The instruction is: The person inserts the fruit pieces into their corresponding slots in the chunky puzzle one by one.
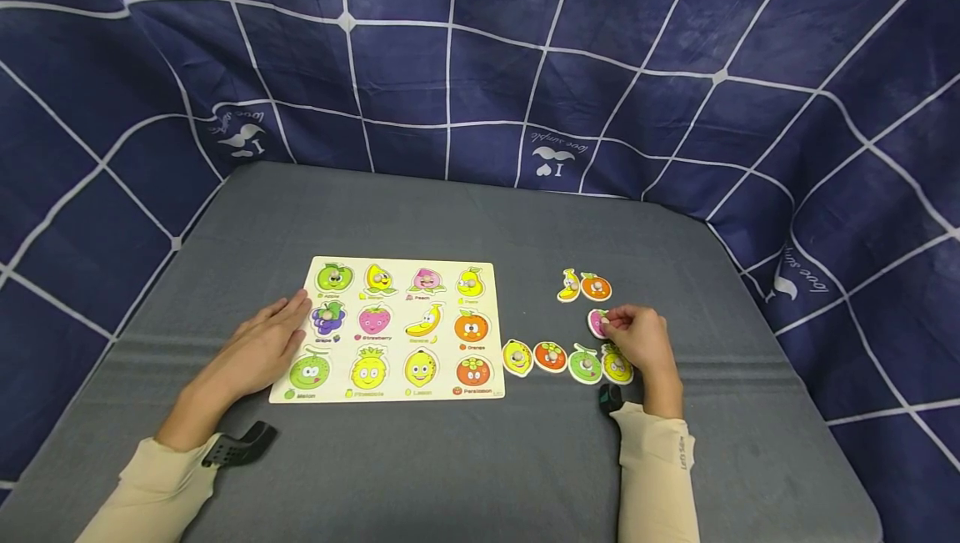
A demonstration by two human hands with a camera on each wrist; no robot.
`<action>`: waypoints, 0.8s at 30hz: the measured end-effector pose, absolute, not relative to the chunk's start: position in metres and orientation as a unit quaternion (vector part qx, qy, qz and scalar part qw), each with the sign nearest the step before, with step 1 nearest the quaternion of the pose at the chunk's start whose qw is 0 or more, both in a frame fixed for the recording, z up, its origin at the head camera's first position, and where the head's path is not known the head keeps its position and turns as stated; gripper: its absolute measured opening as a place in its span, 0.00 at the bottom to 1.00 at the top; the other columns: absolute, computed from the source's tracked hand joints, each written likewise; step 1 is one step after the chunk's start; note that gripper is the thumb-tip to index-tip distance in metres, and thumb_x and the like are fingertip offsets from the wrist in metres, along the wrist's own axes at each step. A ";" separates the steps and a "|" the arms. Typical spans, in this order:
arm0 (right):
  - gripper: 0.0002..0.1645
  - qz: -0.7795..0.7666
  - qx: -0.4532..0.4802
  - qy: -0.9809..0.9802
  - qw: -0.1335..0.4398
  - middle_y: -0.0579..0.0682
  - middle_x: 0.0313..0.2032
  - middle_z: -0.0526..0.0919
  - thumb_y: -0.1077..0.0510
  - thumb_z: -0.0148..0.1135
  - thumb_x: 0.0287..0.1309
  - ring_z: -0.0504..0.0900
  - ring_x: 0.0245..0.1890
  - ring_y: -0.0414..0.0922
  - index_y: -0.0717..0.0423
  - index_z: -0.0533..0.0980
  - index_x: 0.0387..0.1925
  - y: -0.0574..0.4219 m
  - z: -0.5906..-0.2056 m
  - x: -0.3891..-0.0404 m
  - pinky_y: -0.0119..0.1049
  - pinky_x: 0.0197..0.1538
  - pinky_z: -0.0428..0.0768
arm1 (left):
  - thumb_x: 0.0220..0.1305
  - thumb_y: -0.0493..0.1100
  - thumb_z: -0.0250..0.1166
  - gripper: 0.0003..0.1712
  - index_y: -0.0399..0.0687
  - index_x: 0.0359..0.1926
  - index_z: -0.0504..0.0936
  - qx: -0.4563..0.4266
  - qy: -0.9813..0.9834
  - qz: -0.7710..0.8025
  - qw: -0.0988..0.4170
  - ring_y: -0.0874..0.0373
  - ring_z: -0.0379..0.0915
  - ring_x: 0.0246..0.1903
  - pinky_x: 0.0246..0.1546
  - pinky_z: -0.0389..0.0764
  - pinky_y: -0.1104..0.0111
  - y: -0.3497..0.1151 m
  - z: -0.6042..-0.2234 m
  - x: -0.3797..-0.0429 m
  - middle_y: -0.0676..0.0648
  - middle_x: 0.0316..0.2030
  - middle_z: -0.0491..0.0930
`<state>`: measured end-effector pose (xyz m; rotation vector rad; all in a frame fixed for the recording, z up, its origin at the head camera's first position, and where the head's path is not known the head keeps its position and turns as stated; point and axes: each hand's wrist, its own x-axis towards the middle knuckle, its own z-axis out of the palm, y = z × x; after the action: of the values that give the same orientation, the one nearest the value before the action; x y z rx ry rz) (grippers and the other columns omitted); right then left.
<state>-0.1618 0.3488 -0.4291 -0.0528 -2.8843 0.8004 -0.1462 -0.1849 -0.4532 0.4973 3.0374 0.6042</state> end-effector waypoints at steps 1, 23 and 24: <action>0.09 0.266 -0.016 -0.961 0.076 0.49 0.21 0.81 0.60 0.68 0.49 0.75 0.20 0.38 0.64 0.80 0.28 0.348 -0.429 -0.162 0.29 0.22 0.72 | 0.66 0.38 0.51 0.28 0.32 0.65 0.59 0.158 0.968 0.193 0.003 0.34 0.48 0.63 0.54 0.52 0.39 -0.185 -0.453 -0.146 0.35 0.66 0.53; 0.07 0.272 0.047 -0.956 0.098 0.47 0.20 0.81 0.60 0.69 0.46 0.75 0.19 0.34 0.61 0.81 0.26 0.320 -0.422 -0.167 0.26 0.22 0.72 | 0.66 0.38 0.51 0.29 0.32 0.65 0.59 0.158 0.968 0.196 0.000 0.34 0.48 0.63 0.54 0.52 0.39 -0.185 -0.454 -0.147 0.35 0.66 0.54; 0.07 0.275 0.050 -0.955 0.098 0.46 0.20 0.81 0.60 0.69 0.46 0.75 0.19 0.34 0.61 0.81 0.26 0.318 -0.422 -0.167 0.26 0.22 0.72 | 0.66 0.38 0.51 0.29 0.32 0.65 0.59 0.158 0.968 0.195 0.000 0.34 0.48 0.63 0.54 0.52 0.39 -0.185 -0.454 -0.147 0.35 0.66 0.54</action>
<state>-0.1675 0.3185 -0.4218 0.1478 -2.8271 0.8153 -0.1466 -0.1852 -0.4540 0.4973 3.0406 0.6138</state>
